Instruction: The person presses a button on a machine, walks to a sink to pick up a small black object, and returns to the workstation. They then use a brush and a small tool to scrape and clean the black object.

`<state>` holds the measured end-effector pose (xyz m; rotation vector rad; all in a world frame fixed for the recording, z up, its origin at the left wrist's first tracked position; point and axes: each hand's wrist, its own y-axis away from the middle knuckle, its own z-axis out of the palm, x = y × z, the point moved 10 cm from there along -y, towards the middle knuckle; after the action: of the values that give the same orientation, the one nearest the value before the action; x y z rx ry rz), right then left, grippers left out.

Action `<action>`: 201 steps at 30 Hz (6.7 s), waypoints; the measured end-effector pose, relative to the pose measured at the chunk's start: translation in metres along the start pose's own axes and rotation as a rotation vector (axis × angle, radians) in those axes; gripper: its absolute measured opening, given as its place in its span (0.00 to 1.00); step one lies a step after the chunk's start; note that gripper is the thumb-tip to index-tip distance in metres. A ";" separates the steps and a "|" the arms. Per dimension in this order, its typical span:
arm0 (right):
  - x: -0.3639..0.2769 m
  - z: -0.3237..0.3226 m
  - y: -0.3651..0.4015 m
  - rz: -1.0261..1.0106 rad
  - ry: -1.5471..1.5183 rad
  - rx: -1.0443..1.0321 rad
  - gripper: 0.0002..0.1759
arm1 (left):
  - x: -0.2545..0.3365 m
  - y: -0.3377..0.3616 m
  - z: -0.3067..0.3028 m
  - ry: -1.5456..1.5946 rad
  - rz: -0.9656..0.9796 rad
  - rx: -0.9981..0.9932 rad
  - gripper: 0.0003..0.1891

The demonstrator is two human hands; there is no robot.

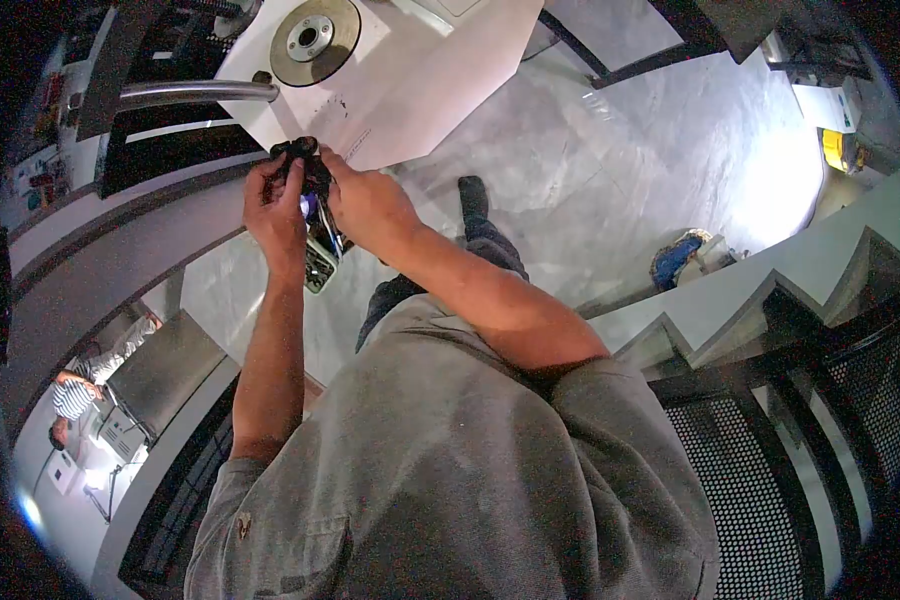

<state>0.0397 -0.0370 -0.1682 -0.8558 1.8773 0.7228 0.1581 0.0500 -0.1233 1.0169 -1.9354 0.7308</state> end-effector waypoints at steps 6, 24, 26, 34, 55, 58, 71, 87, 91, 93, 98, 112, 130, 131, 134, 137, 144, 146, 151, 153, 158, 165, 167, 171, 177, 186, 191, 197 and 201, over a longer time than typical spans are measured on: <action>-0.007 -0.020 0.007 0.076 -0.019 0.016 0.29 | 0.003 0.001 -0.018 0.064 -0.014 0.031 0.09; 0.006 -0.030 -0.008 0.006 -0.024 -0.062 0.24 | 0.011 -0.021 0.002 -0.168 0.281 -0.203 0.14; 0.009 -0.030 -0.012 0.014 0.003 -0.091 0.24 | 0.007 -0.020 0.002 -0.174 0.254 -0.214 0.14; 0.003 -0.033 -0.017 -0.066 0.102 -0.099 0.24 | 0.020 -0.020 0.003 -0.202 0.288 -0.205 0.14; -0.004 -0.010 0.005 0.041 0.037 -0.037 0.27 | -0.007 -0.016 -0.001 -0.068 -0.048 -0.125 0.13; -0.011 -0.012 0.004 0.025 0.082 -0.007 0.28 | -0.011 -0.016 0.002 0.067 -0.093 -0.120 0.12; -0.013 -0.007 0.007 0.030 -0.094 -0.018 0.29 | 0.030 -0.029 -0.005 -0.255 0.349 -0.205 0.15; -0.015 -0.008 0.011 -0.058 -0.058 0.092 0.30 | 0.010 -0.032 -0.002 -0.189 0.232 -0.214 0.13; -0.007 0.000 0.006 0.014 0.075 -0.029 0.30 | 0.008 -0.029 -0.003 -0.185 0.219 -0.208 0.13; -0.013 -0.007 0.006 -0.044 0.044 0.029 0.30 | 0.013 -0.028 -0.002 -0.196 0.232 -0.220 0.13; -0.012 -0.013 -0.002 0.017 0.208 -0.045 0.29 | 0.020 -0.024 -0.001 -0.287 0.276 -0.213 0.13; -0.011 -0.043 -0.013 0.009 0.187 -0.023 0.22 | 0.018 -0.021 0.000 -0.255 0.238 -0.187 0.12; 0.001 -0.035 -0.024 -0.046 0.181 -0.125 0.22 | 0.025 -0.030 -0.001 -0.307 0.292 -0.230 0.13; 0.000 -0.035 -0.024 -0.072 0.190 -0.112 0.21 | 0.022 -0.030 -0.001 -0.311 0.287 -0.227 0.13; -0.009 -0.036 -0.021 -0.196 0.245 -0.041 0.21 | 0.015 -0.027 0.000 -0.347 0.228 -0.234 0.14; -0.006 -0.039 -0.015 -0.074 0.265 -0.053 0.26 | 0.017 -0.029 -0.003 -0.298 0.270 -0.191 0.13; -0.005 0.003 0.008 -0.019 -0.060 -0.008 0.31 | 0.019 -0.013 -0.002 -0.299 0.138 -0.118 0.12; -0.005 -0.001 0.004 -0.005 -0.052 -0.011 0.33 | 0.012 -0.008 -0.001 -0.310 0.070 -0.131 0.12; -0.021 -0.024 0.006 -0.062 0.019 0.034 0.32 | -0.023 -0.011 -0.024 0.296 -0.129 0.110 0.13; -0.010 -0.012 0.009 -0.066 0.044 0.017 0.32 | 0.005 -0.022 -0.023 0.017 0.102 0.001 0.13; -0.005 -0.016 0.006 -0.053 0.164 -0.056 0.32 | 0.018 -0.023 -0.002 -0.323 0.303 -0.165 0.13; 0.065 -0.087 0.029 0.199 -0.166 0.246 0.18 | -0.073 0.004 -0.060 0.360 -0.278 0.286 0.15; 0.098 -0.101 0.038 0.277 -0.182 0.313 0.14 | -0.113 0.025 -0.071 0.388 -0.321 0.326 0.14; 0.167 -0.099 0.058 0.368 -0.296 0.339 0.12 | -0.183 0.082 -0.085 0.283 -0.488 0.326 0.13; 0.218 -0.078 0.081 0.477 -0.530 0.399 0.10 | -0.240 0.165 -0.072 0.273 -0.794 0.191 0.11; 0.166 -0.172 0.007 0.370 -0.297 0.660 0.18 | -0.237 0.254 -0.038 0.095 -0.938 -0.553 0.11; 0.092 -0.252 -0.081 0.026 -0.200 0.811 0.26 | -0.204 0.264 -0.032 -0.177 -0.674 -0.712 0.14; 0.093 -0.257 -0.120 0.183 -0.350 0.754 0.31 | -0.204 0.262 -0.051 -0.252 -0.655 -0.721 0.18; 0.111 -0.256 -0.128 0.133 -0.359 0.773 0.30 | -0.203 0.261 -0.058 -0.144 -0.705 -0.662 0.17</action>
<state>-0.0225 -0.3375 -0.1815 -0.0978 1.6854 0.1613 0.0281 0.3044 -0.2984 1.2084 -1.5773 -0.3665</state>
